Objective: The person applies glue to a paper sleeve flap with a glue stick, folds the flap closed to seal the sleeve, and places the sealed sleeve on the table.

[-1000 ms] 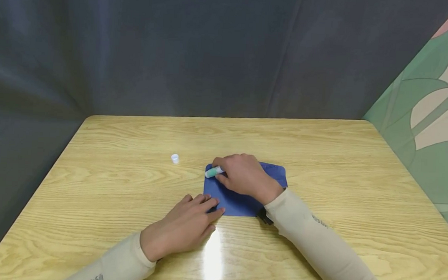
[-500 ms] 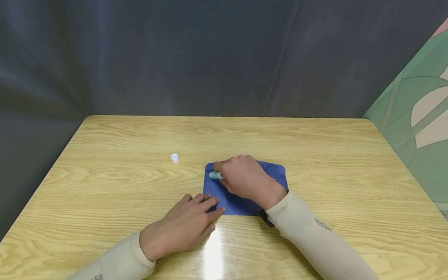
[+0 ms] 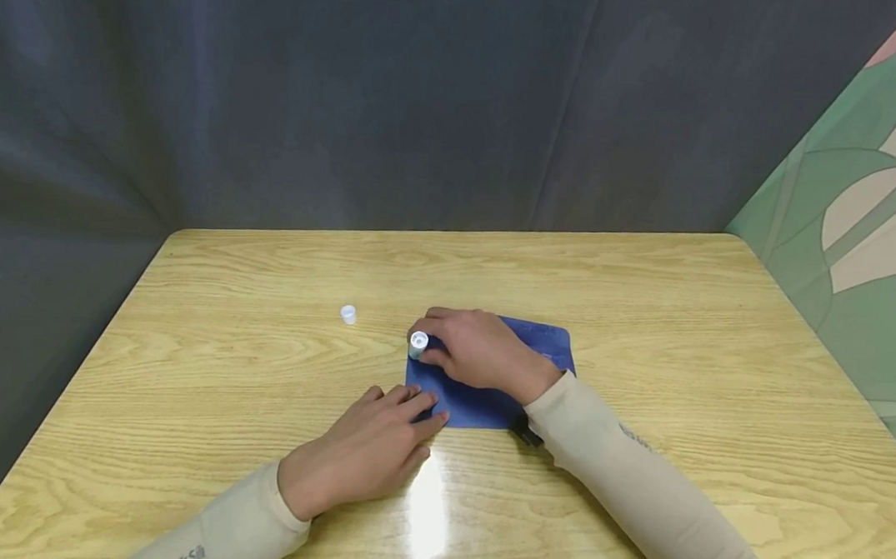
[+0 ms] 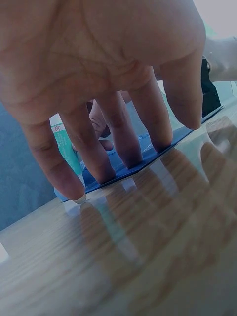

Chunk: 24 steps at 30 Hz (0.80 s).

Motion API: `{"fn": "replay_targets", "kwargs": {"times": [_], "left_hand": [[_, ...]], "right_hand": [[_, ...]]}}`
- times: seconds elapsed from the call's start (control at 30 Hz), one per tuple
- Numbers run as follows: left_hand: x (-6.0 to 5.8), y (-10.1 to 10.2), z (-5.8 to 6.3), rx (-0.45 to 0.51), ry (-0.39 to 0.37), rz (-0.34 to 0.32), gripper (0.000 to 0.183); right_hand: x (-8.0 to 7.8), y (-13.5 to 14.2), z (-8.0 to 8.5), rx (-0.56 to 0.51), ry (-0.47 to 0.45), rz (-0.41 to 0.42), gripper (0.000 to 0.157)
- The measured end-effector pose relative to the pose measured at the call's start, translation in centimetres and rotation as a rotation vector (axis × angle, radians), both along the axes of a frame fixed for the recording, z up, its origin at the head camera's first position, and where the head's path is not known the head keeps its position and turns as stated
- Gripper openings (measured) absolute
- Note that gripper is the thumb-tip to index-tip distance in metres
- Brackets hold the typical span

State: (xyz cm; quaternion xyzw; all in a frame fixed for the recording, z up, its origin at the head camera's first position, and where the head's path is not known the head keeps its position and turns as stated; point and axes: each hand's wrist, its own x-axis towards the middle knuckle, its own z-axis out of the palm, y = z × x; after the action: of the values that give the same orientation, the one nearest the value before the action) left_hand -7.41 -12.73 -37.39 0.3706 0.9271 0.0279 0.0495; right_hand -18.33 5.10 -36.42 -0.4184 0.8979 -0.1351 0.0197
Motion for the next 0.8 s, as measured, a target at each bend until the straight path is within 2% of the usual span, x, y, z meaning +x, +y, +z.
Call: {"fn": "replay_targets", "kwargs": {"times": [0.27, 0.43, 0.8], "left_hand": [[-0.1, 0.1, -0.1, -0.005, -0.018, 0.01, 0.041], [-0.1, 0.1, -0.1, -0.007, -0.03, 0.018, 0.042], [-0.1, 0.1, 0.0, -0.01, -0.026, 0.02, 0.042]], "right_hand": [[-0.6, 0.5, 0.1, 0.009, -0.102, -0.087, 0.036], [-0.8, 1.2, 0.2, 0.031, -0.137, -0.117, 0.038], [-0.9, 3.1, 0.0, 0.023, -0.129, -0.137, 0.028]]}}
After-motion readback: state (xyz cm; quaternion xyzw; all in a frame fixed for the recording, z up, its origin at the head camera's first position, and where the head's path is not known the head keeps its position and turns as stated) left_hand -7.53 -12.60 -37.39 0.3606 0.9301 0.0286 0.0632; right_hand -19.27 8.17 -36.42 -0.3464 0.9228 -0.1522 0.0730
